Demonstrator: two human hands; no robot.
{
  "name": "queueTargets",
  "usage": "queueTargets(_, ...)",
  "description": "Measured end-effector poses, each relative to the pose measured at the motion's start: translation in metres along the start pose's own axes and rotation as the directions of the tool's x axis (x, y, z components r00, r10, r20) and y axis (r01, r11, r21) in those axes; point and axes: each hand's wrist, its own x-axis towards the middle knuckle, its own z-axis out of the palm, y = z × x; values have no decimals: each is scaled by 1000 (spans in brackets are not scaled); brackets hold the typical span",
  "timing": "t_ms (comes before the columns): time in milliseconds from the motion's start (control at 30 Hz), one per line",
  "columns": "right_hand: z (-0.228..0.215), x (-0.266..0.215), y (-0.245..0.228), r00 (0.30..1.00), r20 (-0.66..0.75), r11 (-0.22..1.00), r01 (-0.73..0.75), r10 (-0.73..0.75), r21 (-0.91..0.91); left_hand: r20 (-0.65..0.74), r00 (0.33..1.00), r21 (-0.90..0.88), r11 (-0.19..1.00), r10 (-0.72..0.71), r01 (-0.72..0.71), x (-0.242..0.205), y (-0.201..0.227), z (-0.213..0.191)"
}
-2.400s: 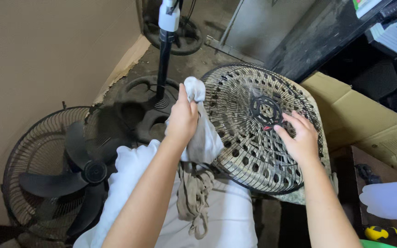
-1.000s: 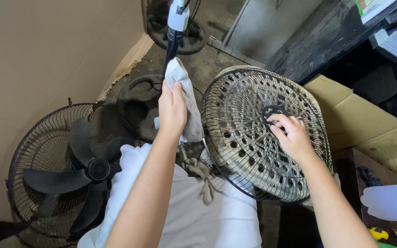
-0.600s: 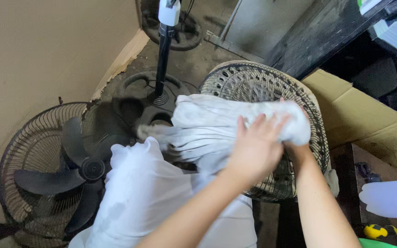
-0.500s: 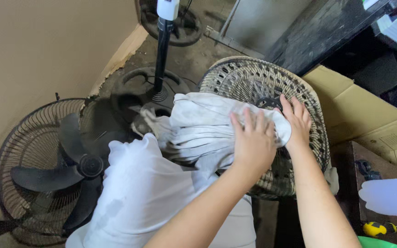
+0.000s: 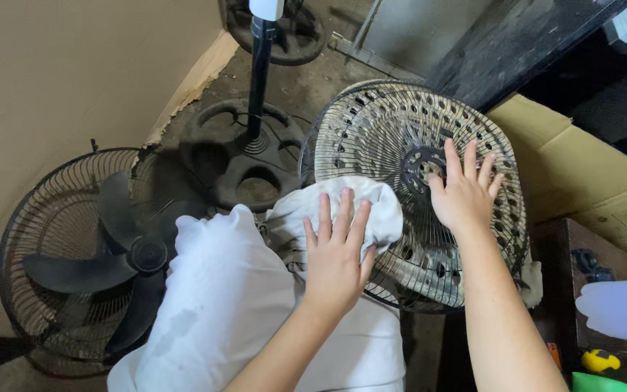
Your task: The person wipes the front grill of a standing fan with a small cloth, then uses a larger cloth to wipe the same grill. The person rotates the grill to reach different areas and continues wiping until the end of the clip.
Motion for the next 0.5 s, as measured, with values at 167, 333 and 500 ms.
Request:
queueTargets(167,14,16,19,1000,10,999,16,-17,44,-100,995,-180,983,-1,-17,17,-10,-6)
queueTargets(333,30,44,58,988,-145,961,96,-60,258,-108,991,-305,946,78,-107,26,0,-8)
queueTargets(500,51,67,83,967,-217,942,191,-132,277,-101,987,-282,948,122,-146,66,46,18)
